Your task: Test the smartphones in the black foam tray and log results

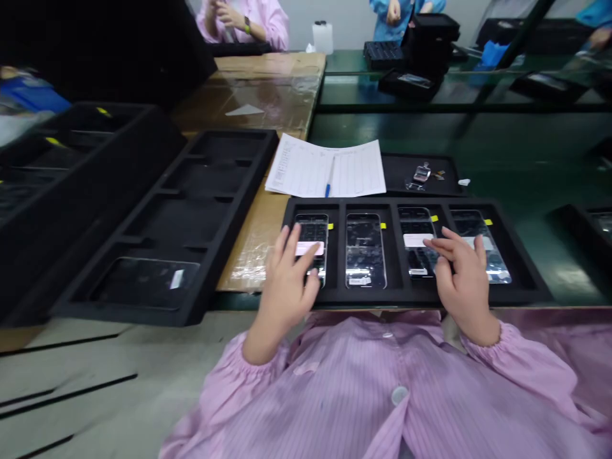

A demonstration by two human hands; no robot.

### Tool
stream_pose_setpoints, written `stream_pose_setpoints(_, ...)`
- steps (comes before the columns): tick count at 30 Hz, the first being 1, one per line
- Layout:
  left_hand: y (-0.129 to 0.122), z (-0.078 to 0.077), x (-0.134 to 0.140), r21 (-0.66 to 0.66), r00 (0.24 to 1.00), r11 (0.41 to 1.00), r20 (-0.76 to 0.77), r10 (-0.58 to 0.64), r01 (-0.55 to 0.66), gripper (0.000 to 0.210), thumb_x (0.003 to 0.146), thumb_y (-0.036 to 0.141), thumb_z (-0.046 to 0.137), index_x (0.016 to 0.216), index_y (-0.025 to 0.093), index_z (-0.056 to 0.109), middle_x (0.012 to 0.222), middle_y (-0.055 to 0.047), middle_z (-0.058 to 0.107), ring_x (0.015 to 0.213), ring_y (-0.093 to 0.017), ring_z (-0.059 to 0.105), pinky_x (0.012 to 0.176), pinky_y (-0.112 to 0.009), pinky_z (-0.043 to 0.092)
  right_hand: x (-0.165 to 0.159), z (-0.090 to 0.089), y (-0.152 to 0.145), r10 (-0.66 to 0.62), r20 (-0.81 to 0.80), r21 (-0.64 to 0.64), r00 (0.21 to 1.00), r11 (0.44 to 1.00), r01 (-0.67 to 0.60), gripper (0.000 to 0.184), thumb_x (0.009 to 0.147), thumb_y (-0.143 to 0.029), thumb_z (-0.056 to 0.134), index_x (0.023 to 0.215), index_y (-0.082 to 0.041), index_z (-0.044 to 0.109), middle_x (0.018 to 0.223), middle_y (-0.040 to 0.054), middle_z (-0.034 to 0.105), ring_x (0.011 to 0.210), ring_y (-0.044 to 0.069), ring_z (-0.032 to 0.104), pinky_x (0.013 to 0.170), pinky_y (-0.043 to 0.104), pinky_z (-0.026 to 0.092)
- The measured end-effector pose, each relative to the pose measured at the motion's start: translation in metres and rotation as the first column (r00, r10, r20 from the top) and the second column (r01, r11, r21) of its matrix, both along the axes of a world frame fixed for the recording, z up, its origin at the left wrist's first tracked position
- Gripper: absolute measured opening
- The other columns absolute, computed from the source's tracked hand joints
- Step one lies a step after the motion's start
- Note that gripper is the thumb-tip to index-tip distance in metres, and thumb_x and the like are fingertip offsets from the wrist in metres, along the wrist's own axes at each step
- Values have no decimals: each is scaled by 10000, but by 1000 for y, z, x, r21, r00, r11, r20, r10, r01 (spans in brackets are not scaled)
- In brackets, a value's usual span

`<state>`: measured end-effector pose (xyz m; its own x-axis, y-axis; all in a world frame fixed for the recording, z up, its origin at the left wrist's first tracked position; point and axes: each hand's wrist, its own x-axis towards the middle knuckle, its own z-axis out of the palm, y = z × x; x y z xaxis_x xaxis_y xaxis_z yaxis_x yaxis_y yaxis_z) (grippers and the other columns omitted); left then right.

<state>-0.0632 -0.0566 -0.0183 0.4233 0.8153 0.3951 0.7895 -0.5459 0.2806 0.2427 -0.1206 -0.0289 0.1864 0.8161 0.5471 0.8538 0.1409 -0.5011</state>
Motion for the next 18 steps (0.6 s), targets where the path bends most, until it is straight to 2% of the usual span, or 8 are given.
stream_pose_setpoints(2, 12, 8, -7, -3, 999, 1000, 28, 16, -16, 468, 970, 274, 394, 1344, 95, 610, 1569, -226, 422, 1504, -392, 312, 1204, -619, 311, 17, -1, -4, -83, 3, 25, 997, 996, 83, 265, 889, -133, 432, 1065, -229, 605, 1020, 41, 779, 1285, 291, 610, 1218, 683, 171)
stream_pose_setpoints(4, 31, 16, -13, -20, 998, 998, 17, 52, -52, 494, 971, 330, 388, 1340, 87, 609, 1548, -222, 453, 1503, -390, 316, 1226, -602, 287, 28, -3, -6, -104, 28, 1, 994, 995, 104, 264, 882, -131, 430, 1058, -229, 601, 1034, 42, 777, 1294, 291, 601, 1219, 681, 176)
stream_pose_setpoints(7, 66, 26, -16, -73, 994, 992, -51, 96, -100, 503, 954, 382, 360, 1245, 119, 674, 1534, -187, 481, 1520, -400, 275, 1245, -602, 251, 31, -4, -4, -14, 78, -108, 997, 994, 23, 299, 881, -125, 411, 1105, -222, 584, 1131, 53, 760, 1368, 304, 535, 1220, 695, 145)
stream_pose_setpoints(9, 88, 27, -13, -122, 991, 988, -103, 85, -97, 507, 942, 396, 333, 1170, 138, 706, 1528, -164, 493, 1524, -395, 268, 1247, -593, 254, 30, -3, -2, 53, 96, -168, 994, 985, -37, 315, 885, -124, 398, 1130, -217, 574, 1160, 55, 750, 1399, 309, 503, 1224, 704, 98)
stream_pose_setpoints(11, 103, 24, -9, -162, 988, 982, -137, 70, -93, 505, 931, 402, 316, 1111, 155, 718, 1519, -146, 507, 1518, -388, 284, 1245, -579, 269, 34, -1, -1, 53, 86, -161, 995, 986, -38, 316, 887, -128, 400, 1136, -220, 572, 1163, 49, 749, 1393, 297, 511, 1234, 691, 57)
stream_pose_setpoints(14, 115, 15, -4, -185, 991, 980, -126, 43, -66, 461, 914, 396, 350, 1071, 153, 709, 1461, -141, 559, 1493, -383, 332, 1249, -575, 259, 56, 0, -6, -130, 28, -33, 991, 991, 131, 314, 880, -139, 399, 1116, -224, 587, 1139, 47, 755, 1333, 272, 570, 1241, 666, 86)
stream_pose_setpoints(16, 118, 10, -2, -183, 996, 982, -80, 29, -43, 418, 893, 385, 399, 1059, 145, 699, 1422, -144, 586, 1474, -395, 357, 1250, -591, 249, 77, 0, -12, -292, -3, 33, 957, 956, 291, 302, 865, -148, 395, 1069, -220, 605, 1097, 57, 760, 1288, 276, 603, 1227, 671, 138)
stream_pose_setpoints(18, 120, 5, 0, -176, 998, 983, -41, 41, -48, 374, 867, 379, 440, 1019, 161, 703, 1400, -143, 598, 1466, -427, 359, 1235, -625, 258, 95, -2, -19, -378, -4, 38, 926, 925, 378, 284, 850, -152, 396, 1026, -218, 609, 1059, 60, 764, 1268, 283, 614, 1213, 681, 165)
